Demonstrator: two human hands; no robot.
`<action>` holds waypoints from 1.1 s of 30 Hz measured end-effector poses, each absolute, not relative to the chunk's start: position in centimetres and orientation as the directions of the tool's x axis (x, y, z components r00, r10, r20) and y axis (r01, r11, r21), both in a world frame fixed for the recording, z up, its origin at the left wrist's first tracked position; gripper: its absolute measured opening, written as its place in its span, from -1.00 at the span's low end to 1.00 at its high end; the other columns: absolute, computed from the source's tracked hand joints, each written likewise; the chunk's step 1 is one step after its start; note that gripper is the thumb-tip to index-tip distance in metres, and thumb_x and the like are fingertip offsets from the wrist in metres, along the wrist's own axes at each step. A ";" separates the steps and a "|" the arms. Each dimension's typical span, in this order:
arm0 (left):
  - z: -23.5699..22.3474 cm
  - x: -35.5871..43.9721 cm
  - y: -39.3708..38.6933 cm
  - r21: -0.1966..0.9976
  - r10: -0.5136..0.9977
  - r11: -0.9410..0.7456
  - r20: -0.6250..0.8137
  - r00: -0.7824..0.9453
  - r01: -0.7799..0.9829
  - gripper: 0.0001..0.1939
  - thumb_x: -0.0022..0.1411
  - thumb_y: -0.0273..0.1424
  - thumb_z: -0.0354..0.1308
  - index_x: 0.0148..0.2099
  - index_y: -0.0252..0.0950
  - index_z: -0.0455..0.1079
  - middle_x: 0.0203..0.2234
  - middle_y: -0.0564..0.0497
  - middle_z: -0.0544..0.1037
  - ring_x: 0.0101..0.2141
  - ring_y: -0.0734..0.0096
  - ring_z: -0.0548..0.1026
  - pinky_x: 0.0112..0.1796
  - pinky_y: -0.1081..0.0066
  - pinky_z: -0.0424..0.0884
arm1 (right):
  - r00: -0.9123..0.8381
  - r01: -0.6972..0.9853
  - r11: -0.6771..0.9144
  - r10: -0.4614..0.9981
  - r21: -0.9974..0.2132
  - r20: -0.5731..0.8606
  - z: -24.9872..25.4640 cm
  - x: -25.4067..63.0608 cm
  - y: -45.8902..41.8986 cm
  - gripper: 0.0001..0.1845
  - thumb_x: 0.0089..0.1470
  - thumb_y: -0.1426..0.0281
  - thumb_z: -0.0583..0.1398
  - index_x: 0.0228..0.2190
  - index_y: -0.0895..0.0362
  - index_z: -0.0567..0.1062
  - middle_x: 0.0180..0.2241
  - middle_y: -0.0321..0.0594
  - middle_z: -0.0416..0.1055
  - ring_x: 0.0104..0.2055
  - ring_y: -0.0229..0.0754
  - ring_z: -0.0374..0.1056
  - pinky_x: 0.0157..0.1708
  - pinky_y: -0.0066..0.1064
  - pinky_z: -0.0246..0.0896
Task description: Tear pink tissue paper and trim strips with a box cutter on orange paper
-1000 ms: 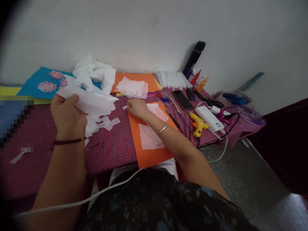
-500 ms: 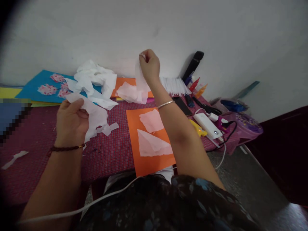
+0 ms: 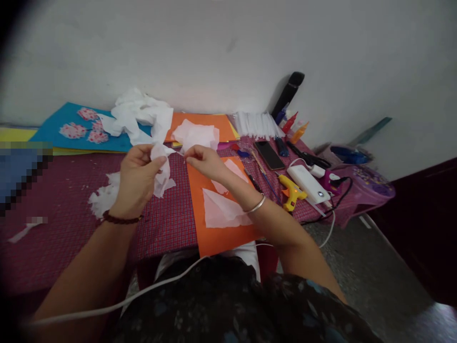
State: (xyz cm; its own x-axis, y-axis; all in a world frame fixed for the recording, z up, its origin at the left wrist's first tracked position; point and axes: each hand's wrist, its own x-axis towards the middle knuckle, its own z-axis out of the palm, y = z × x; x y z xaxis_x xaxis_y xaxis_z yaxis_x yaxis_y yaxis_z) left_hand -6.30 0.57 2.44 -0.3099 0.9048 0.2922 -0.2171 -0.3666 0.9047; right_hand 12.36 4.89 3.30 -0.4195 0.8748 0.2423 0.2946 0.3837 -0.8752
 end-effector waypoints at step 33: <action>1.8 -3.9 -0.6 0.929 0.961 -0.277 0.268 -0.070 -0.243 -0.95 0.07 -0.42 0.38 -0.42 -0.24 0.59 -0.58 0.07 0.51 -0.53 0.54 0.39 -0.45 0.49 0.34 | -0.367 -0.186 0.176 0.900 -0.967 0.234 0.0 11.7 1.7 -0.78 0.09 0.22 0.31 -0.26 0.04 0.47 -0.31 -0.31 0.46 -0.29 -0.27 0.39 -0.20 -0.33 0.40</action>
State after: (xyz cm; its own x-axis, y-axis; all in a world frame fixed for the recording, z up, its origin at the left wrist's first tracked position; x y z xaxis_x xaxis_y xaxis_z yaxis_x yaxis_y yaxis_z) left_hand -3.89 -0.55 1.79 -0.0702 0.9608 0.2683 -0.2435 -0.2773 0.9294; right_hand 11.72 1.69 0.01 -0.3672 0.9001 0.2345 -0.1856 0.1761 -0.9667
